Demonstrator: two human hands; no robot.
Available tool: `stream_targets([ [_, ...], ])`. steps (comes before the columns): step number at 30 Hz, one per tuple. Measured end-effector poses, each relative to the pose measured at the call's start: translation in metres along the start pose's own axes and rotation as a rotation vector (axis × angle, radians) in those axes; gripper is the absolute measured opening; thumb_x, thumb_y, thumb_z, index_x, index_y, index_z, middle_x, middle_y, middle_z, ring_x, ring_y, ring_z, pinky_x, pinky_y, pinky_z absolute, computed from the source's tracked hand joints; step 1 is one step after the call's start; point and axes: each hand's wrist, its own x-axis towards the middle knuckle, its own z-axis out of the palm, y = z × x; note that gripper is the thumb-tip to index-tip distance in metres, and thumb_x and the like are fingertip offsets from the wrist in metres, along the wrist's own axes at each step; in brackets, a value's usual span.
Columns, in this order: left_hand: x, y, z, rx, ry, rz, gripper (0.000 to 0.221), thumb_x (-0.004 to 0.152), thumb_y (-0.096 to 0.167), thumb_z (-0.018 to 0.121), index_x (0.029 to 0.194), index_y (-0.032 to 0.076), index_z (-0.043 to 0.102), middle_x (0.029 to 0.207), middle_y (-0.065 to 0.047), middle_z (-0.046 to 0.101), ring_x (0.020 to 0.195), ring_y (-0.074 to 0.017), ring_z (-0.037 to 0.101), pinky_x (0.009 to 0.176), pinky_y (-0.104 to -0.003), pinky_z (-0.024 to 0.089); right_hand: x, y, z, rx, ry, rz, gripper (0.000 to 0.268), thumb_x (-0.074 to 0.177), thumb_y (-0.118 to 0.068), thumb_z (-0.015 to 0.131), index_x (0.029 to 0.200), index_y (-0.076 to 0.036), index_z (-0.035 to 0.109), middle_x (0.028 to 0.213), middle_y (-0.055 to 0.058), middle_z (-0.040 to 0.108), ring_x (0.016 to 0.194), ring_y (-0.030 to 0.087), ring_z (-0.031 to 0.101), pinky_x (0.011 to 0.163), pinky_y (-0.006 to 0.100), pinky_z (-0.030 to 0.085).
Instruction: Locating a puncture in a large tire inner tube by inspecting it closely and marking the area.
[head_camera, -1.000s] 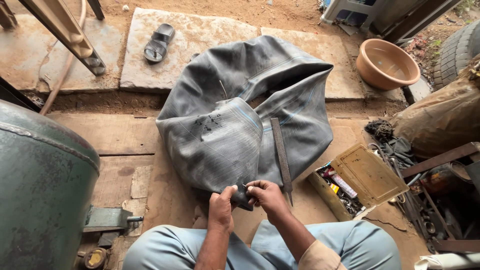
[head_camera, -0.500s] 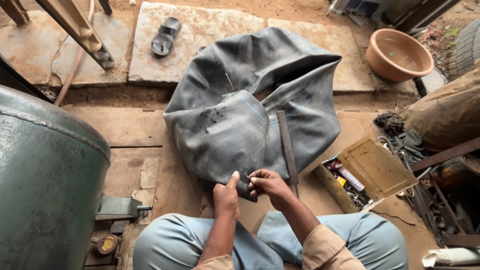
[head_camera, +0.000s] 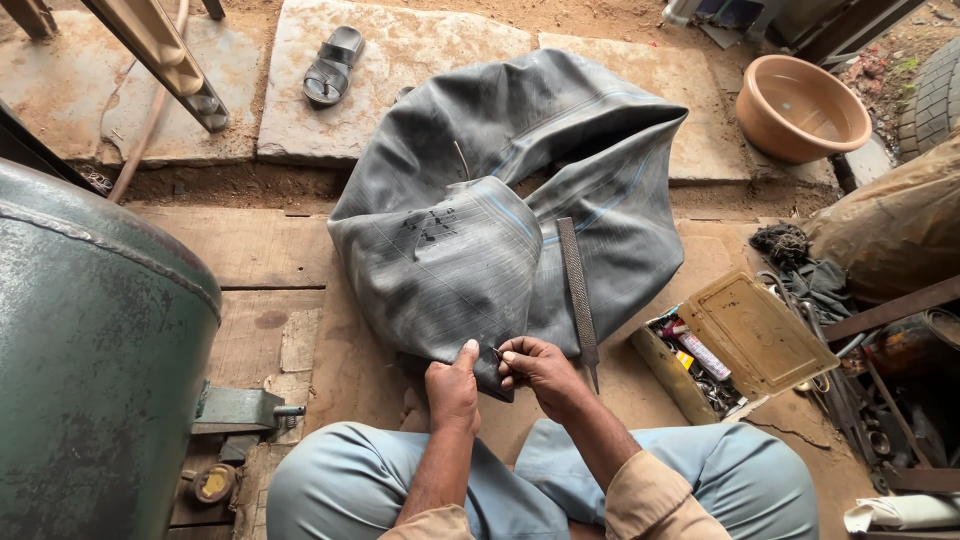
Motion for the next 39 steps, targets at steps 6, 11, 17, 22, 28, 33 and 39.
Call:
stream_targets([
  [6,0.009,-0.012,-0.004,0.013,0.006,0.018,0.026,0.091,0.013,0.072,0.067,0.006,0.066,0.068,0.000,0.061,0.060,-0.0091,0.050,0.059,-0.029,0.043,0.002,0.003,-0.002,0.059,-0.027,0.010,0.013,0.098,-0.012,0.065,0.106,-0.002,0.067,0.082,0.006,0.071,0.067,0.014,0.068,0.066,0.027,0.056],
  [11,0.015,-0.020,-0.007,0.033,0.011,0.020,0.029,0.092,0.014,0.074,0.067,0.005,0.061,0.066,-0.001,0.055,0.058,-0.0114,0.044,0.055,-0.032,0.038,-0.001,0.002,-0.002,0.083,-0.040,0.023,0.013,0.098,-0.013,0.064,0.107,-0.003,0.067,0.082,0.005,0.070,0.068,0.014,0.067,0.066,0.027,0.055],
  [17,0.012,-0.016,-0.002,-0.003,0.051,0.046,0.018,0.089,0.012,0.073,0.078,-0.001,0.070,0.076,0.000,0.065,0.065,-0.0095,0.055,0.062,-0.030,0.048,-0.004,-0.002,0.002,0.065,-0.055,0.031,0.013,0.097,-0.012,0.064,0.106,-0.002,0.066,0.082,0.004,0.069,0.069,0.013,0.067,0.068,0.028,0.056],
  [22,0.014,-0.018,-0.002,-0.071,0.022,0.027,0.015,0.088,0.011,0.073,0.079,-0.002,0.071,0.076,-0.003,0.068,0.065,-0.0116,0.057,0.062,-0.031,0.047,0.001,0.005,-0.003,0.108,-0.075,0.008,0.013,0.097,-0.011,0.064,0.105,-0.002,0.067,0.082,0.004,0.069,0.068,0.013,0.066,0.067,0.027,0.054],
  [28,0.007,-0.011,-0.002,-0.052,0.002,0.003,0.018,0.089,0.012,0.072,0.075,0.000,0.070,0.072,-0.004,0.067,0.062,-0.0122,0.056,0.061,-0.031,0.048,0.000,0.005,-0.002,0.125,-0.058,0.022,0.014,0.097,-0.013,0.064,0.106,-0.003,0.067,0.082,0.005,0.070,0.068,0.014,0.066,0.066,0.028,0.054],
  [33,0.021,-0.021,-0.002,0.034,0.058,-0.001,0.027,0.090,0.015,0.078,0.074,0.000,0.062,0.070,-0.002,0.057,0.060,-0.0128,0.046,0.055,-0.035,0.040,0.002,0.006,-0.002,0.138,-0.043,0.029,0.014,0.097,-0.012,0.065,0.107,-0.002,0.066,0.083,0.006,0.070,0.069,0.014,0.066,0.068,0.028,0.054],
  [39,0.030,-0.041,-0.007,-0.063,0.017,0.101,0.019,0.087,0.012,0.076,0.075,0.000,0.068,0.071,0.002,0.060,0.060,-0.0093,0.048,0.054,-0.030,0.040,0.006,0.017,-0.009,0.159,-0.082,-0.033,0.015,0.097,-0.012,0.065,0.107,-0.001,0.065,0.086,0.005,0.069,0.072,0.015,0.067,0.070,0.029,0.055],
])
